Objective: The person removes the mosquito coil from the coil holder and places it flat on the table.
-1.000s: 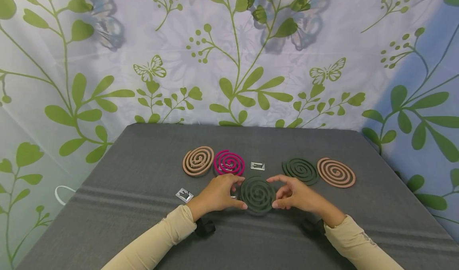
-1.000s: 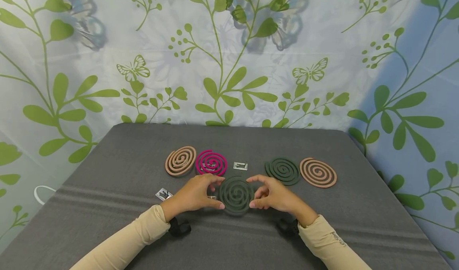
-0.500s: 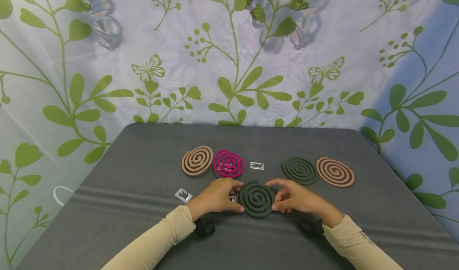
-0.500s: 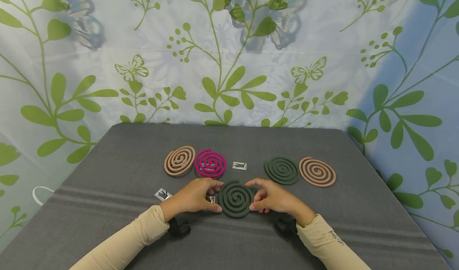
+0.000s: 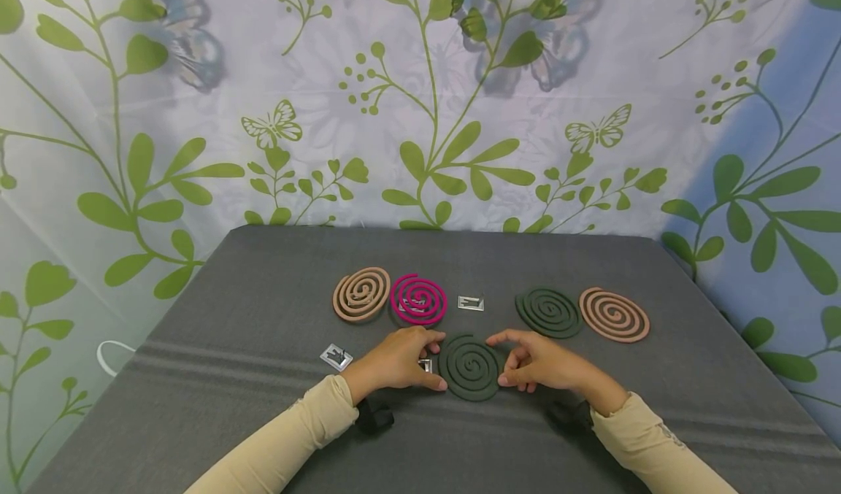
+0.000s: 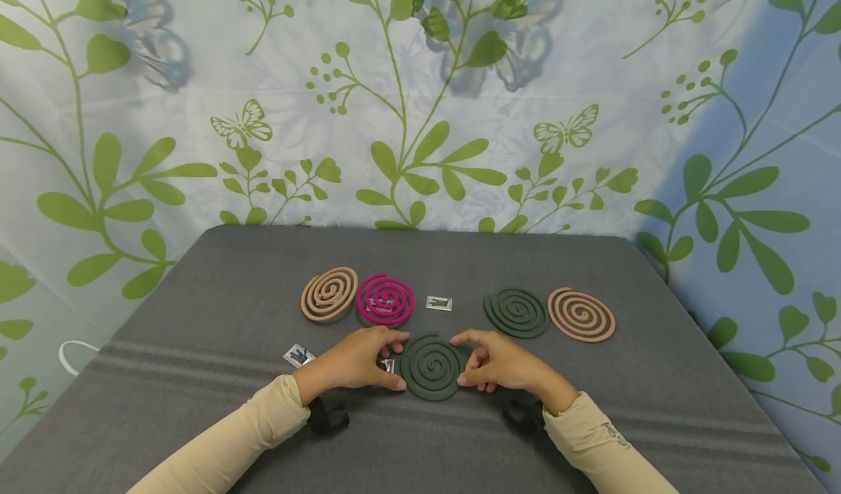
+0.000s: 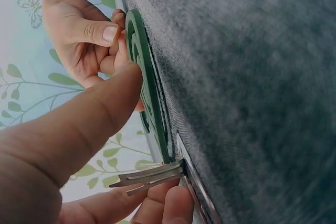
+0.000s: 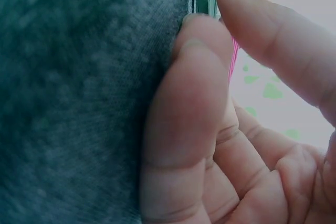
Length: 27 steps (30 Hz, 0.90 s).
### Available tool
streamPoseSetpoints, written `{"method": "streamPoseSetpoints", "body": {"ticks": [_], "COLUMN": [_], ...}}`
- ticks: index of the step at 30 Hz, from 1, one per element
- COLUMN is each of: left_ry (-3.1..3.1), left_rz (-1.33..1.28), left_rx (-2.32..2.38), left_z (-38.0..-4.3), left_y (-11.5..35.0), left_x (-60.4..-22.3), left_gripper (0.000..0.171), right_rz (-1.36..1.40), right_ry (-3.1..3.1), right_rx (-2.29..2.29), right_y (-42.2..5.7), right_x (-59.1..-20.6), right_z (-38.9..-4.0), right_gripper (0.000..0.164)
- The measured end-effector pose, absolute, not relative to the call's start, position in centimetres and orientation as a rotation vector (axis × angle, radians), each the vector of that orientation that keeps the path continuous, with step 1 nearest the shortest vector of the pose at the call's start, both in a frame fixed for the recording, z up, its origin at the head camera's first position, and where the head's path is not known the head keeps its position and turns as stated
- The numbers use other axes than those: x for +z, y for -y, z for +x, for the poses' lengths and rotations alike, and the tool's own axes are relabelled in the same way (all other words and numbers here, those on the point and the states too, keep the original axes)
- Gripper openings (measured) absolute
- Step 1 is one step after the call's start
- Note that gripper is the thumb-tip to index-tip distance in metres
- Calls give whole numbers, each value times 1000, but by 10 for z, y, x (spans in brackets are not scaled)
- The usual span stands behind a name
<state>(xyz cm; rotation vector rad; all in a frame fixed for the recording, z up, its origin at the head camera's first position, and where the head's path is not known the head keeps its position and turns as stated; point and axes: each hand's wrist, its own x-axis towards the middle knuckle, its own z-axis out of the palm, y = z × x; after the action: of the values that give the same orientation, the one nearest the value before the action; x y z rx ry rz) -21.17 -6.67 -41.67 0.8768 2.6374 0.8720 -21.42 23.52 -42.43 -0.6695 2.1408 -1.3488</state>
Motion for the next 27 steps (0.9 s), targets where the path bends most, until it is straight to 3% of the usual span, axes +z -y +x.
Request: {"method": "streamPoseSetpoints", "body": {"ticks": [10,27], "left_ry": [-2586,-2467], "left_rz": [887,976], "left_rx": [897,924], "left_z": [-213,-217], "left_y": [72,91], "left_x": [-411,-380], "left_gripper": [78,57], "right_rz": [-663,-644], "right_ry": [-2171,-2176], "right_rx": [-1356,-1436], "right_y": [-237,-236], "right_x": [-424,-415], "right_z": [-214,-215], "right_gripper": [63,56]}}
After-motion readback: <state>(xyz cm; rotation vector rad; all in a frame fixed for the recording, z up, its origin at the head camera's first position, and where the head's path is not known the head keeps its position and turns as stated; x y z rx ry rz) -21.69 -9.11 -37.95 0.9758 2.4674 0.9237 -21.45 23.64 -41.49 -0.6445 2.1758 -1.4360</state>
